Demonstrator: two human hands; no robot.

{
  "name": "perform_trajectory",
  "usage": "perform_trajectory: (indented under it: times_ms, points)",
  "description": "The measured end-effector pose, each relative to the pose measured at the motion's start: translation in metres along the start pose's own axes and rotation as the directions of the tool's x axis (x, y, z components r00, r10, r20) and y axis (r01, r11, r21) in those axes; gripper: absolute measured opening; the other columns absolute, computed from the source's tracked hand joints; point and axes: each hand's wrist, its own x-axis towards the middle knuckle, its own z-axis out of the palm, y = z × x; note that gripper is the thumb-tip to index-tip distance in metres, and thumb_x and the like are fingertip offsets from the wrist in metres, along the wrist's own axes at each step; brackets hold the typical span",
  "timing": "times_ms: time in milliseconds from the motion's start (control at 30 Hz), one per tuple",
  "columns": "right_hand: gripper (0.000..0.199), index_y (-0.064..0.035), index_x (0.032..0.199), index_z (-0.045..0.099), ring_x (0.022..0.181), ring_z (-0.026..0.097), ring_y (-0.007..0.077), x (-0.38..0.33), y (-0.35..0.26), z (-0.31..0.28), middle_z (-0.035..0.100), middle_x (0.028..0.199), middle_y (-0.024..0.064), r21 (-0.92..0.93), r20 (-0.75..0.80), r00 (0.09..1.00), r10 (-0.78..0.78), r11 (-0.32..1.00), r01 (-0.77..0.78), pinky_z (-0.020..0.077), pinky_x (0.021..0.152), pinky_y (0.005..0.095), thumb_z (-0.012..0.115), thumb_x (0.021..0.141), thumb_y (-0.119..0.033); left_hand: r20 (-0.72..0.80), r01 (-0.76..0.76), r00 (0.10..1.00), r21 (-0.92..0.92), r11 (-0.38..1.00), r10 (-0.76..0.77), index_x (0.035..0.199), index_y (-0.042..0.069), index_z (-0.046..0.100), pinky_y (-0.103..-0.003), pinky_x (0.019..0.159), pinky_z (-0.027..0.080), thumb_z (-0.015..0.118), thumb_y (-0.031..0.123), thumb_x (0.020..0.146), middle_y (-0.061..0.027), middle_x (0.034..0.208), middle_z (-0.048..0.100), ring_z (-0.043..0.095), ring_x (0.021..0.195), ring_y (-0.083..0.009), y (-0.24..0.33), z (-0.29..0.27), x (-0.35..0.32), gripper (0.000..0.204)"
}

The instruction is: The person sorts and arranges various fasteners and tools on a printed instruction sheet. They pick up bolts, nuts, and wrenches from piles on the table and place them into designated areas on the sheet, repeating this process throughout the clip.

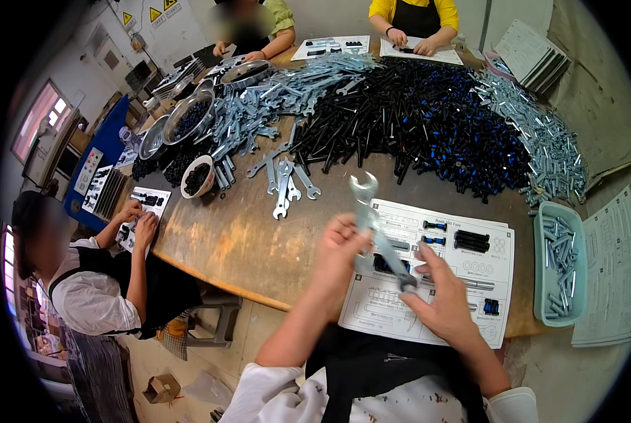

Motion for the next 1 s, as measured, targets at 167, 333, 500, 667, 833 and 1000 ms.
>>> perform_trajectory:
  times_ms: [167,333,500,667,833,1000]
  points:
    - [0.046,-0.0067,0.129,0.055,0.082,0.071,0.0316,-0.031,0.033,-0.01,0.069,0.097,0.0211,0.016,0.041,0.967,0.25,0.968,-0.251,0.0543,0.072,0.0365,0.065,0.084,-0.004,0.096,0.12,0.988,-0.002,0.993,-0.119,0.125,0.002,0.053,-0.025,0.072,0.052,0.063,0.001,0.092,-0.0107,0.107,0.069,0.063,0.084,-0.0118,-0.043,0.011,-0.025,0.035]
    - [0.034,-0.0079,0.113,0.064,0.063,0.063,0.025,-0.065,0.047,-0.066,0.063,0.071,0.0116,-0.144,0.037,0.938,0.344,0.931,-0.335,0.0475,0.06,0.0336,0.071,0.08,-0.012,0.164,0.236,0.957,0.029,0.971,-0.238,0.134,0.001,0.052,-0.028,0.071,0.054,0.063,0.012,0.094,-0.0158,0.113,0.068,0.063,0.08,-0.0126,-0.058,-0.02,-0.036,0.043]
    - [0.022,-0.007,0.101,0.065,0.062,0.063,0.0237,-0.088,0.06,-0.08,0.065,0.071,0.0095,-0.129,-0.002,0.923,0.384,0.915,-0.381,0.0473,0.059,0.0333,0.07,0.08,-0.013,0.131,0.354,0.926,0.028,0.935,-0.355,0.135,-0.001,0.052,-0.028,0.075,0.056,0.047,0.006,0.1,-0.0166,0.113,0.068,0.065,0.086,-0.0146,-0.065,0.001,-0.048,0.036]
    - [0.018,-0.006,0.097,0.065,0.062,0.062,0.025,-0.108,0.067,-0.086,0.066,0.074,0.0086,-0.143,-0.009,0.95,0.312,0.94,-0.31,0.0485,0.059,0.0337,0.069,0.08,-0.009,0.217,0.398,0.885,0.108,0.911,-0.413,0.135,-0.002,0.052,-0.029,0.077,0.054,0.046,0.009,0.101,-0.0159,0.115,0.067,0.064,0.088,-0.0161,-0.068,0.021,-0.058,0.036]
    - [0.028,-0.0105,0.1,0.068,0.077,0.063,0.0241,-0.124,0.087,-0.088,0.067,0.09,0.0045,-0.507,0.064,0.988,-0.138,0.849,0.152,0.0519,0.068,0.034,0.065,0.074,0.0,0.233,0.45,0.857,0.094,0.888,-0.459,0.134,-0.001,0.051,-0.031,0.077,0.054,0.05,0.009,0.099,-0.0158,0.115,0.066,0.063,0.088,-0.0175,-0.073,0.024,-0.062,0.036]
    - [0.039,-0.0145,0.109,0.07,0.09,0.062,0.0249,-0.137,0.092,-0.085,0.065,0.105,0.0038,-0.598,0.131,0.971,-0.2,0.765,0.239,0.0517,0.077,0.0369,0.065,0.073,-0.001,0.272,0.464,0.842,0.077,0.882,-0.467,0.128,0.001,0.052,-0.033,0.086,0.054,0.058,0.009,0.096,-0.0158,0.116,0.066,0.066,0.098,-0.0205,-0.082,0.028,-0.068,0.034]
